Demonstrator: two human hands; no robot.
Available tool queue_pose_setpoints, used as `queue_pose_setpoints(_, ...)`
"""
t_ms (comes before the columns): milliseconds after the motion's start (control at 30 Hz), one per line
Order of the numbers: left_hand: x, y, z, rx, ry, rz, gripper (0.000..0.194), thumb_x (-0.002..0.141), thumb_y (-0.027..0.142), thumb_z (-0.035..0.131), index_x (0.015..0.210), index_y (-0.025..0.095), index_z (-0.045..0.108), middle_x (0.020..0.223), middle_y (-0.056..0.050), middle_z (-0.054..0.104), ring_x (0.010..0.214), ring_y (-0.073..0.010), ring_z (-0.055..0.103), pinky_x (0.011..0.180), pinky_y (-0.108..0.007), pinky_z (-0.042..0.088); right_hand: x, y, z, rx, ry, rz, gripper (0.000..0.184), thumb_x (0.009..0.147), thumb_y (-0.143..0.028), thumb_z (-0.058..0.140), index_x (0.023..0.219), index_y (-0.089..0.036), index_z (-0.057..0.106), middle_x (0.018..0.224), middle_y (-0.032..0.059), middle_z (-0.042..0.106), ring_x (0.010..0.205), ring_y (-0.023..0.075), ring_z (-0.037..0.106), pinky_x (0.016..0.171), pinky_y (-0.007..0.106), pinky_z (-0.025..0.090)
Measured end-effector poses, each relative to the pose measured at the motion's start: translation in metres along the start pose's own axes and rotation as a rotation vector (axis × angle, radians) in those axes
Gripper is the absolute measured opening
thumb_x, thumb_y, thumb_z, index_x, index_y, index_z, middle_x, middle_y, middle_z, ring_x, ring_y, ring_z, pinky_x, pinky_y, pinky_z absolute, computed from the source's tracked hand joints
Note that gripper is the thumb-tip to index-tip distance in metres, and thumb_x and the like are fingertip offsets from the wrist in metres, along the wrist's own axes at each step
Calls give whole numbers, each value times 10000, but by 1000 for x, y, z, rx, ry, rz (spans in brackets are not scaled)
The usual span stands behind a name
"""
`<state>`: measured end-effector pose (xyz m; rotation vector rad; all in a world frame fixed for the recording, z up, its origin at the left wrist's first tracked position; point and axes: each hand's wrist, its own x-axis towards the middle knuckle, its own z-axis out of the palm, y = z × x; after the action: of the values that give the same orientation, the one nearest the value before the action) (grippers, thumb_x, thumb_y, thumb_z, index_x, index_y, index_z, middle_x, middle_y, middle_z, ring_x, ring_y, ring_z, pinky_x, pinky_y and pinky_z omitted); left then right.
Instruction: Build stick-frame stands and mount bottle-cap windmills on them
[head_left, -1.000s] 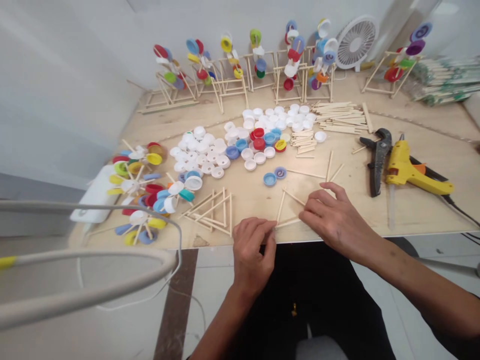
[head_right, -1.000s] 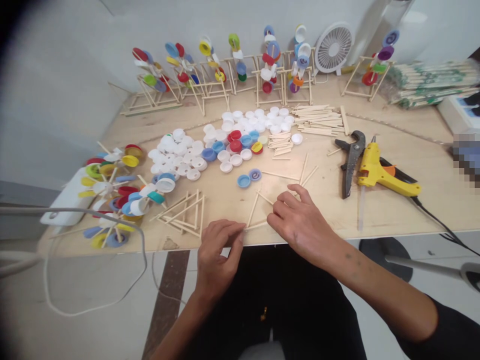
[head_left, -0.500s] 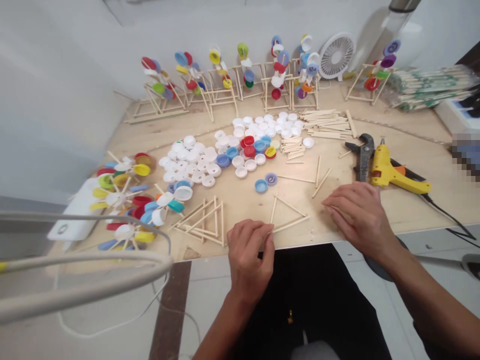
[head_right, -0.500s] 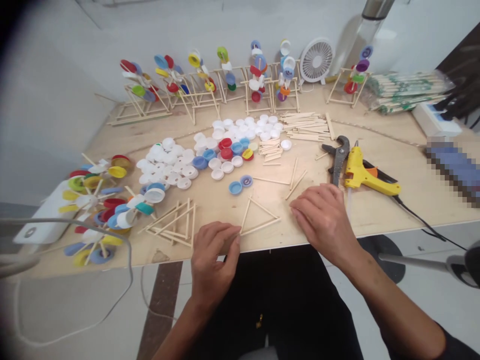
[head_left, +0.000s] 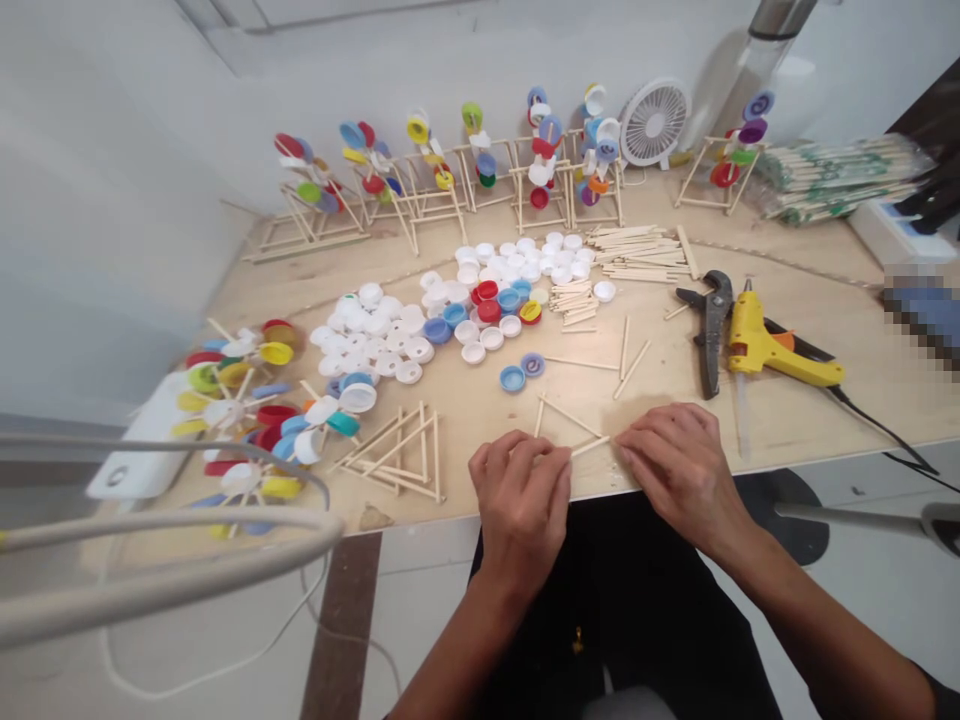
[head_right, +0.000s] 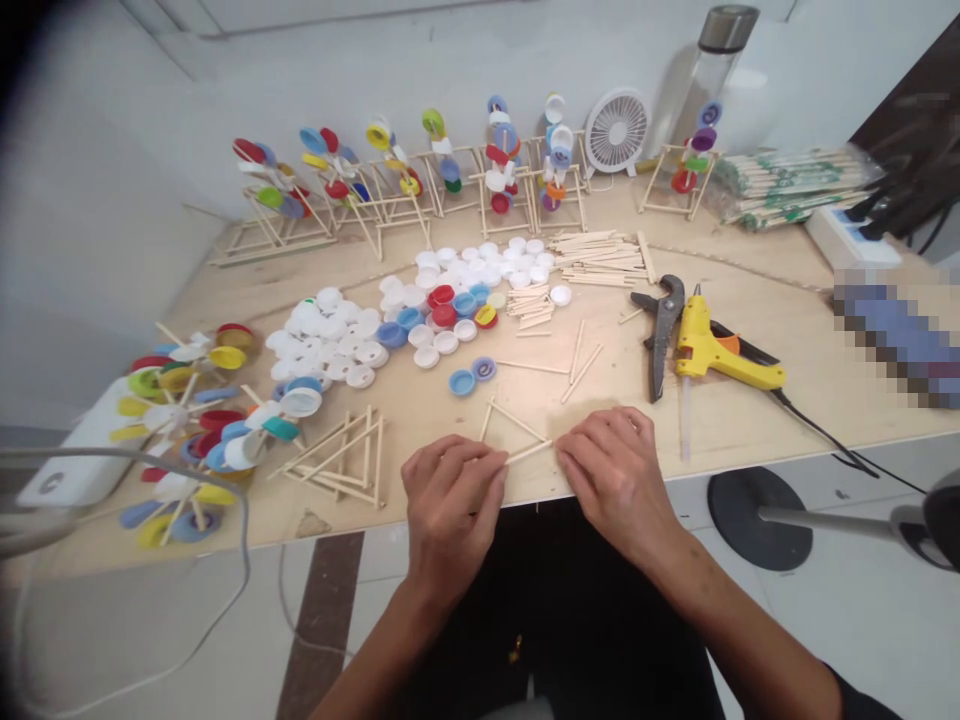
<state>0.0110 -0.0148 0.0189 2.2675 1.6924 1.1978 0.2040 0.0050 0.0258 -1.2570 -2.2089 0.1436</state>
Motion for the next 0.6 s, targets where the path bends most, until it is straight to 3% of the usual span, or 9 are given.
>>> queue_pose_setpoints(100,0,-10,-6,12,18,-64,130,822,121,572,910,196,631,875,-58,663,944,-238,563,864,-421,381,1,0,1,-1,-1,8,98,864,-145,547,861,-197,630,827,31,667,856,185,565,874,398,334)
queue_pose_setpoints(233,-3,-19,-11,-37,-43,-123,124,851,161,545,942,201,619,893,-47,662,917,-217,580,860,-402,387,1,1,2,0,10,8,103,866,-154,545,864,-195,639,831,32,668,841,183,571,861,396,344)
queue_pose_setpoints(600,-8,-15,-8,-96,-47,-133,121,831,146,551,908,195,630,934,-62,665,947,-225,578,865,-413,407,5,0,9,-17,20,19,80,865,-171,557,832,-198,624,783,17,656,804,172,576,847,377,343)
